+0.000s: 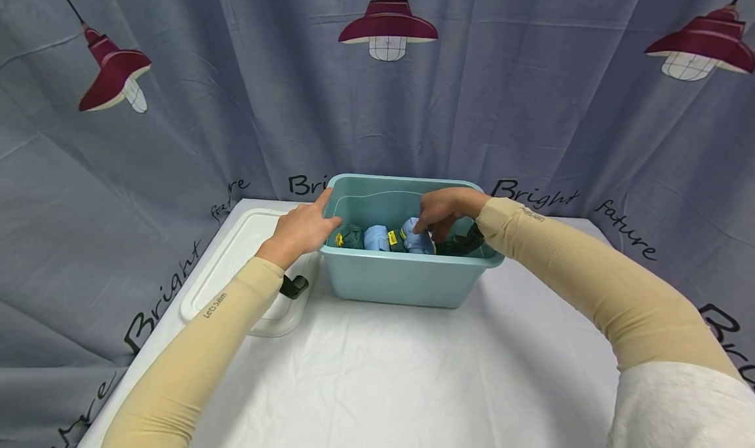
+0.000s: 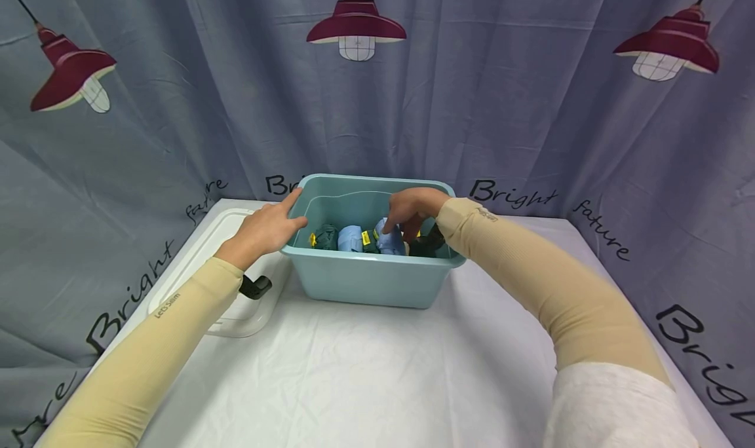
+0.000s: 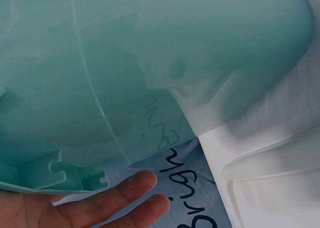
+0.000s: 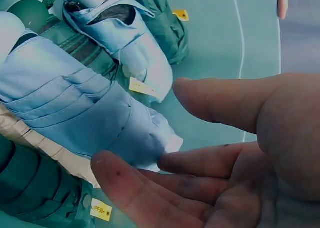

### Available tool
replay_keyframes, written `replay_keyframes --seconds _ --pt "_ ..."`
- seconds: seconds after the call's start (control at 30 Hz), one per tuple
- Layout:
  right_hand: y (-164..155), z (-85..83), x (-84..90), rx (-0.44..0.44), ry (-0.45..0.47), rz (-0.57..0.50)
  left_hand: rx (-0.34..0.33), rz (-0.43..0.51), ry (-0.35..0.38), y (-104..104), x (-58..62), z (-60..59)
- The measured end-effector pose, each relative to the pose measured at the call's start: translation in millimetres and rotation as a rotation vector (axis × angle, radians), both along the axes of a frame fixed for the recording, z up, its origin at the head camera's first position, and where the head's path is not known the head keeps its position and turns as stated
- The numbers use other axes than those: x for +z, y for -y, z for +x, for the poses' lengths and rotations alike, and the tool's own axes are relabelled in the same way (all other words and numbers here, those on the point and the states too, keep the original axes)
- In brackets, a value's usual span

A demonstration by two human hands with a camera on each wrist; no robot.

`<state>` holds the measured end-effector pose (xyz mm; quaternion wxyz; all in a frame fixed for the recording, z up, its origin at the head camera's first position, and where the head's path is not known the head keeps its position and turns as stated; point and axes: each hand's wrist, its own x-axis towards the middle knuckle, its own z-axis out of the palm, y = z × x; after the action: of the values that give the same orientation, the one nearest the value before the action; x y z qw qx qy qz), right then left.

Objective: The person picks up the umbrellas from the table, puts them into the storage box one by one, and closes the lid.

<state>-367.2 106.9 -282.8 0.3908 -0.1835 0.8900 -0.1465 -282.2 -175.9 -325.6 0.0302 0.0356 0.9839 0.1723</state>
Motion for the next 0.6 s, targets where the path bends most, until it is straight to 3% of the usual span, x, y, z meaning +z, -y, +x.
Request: replay_keyframes --seconds 0.17,0.6 --pt "-7.2 5.9 1.9 -0.007 0.012 -0.046 0.001 0.011 0.009 -2.3 0.8 1.1" --pt "-31.1 26.0 19.9 0.009 -0.139 -0.119 -0.004 0.011 0.011 -2.4 1.2 2.0"
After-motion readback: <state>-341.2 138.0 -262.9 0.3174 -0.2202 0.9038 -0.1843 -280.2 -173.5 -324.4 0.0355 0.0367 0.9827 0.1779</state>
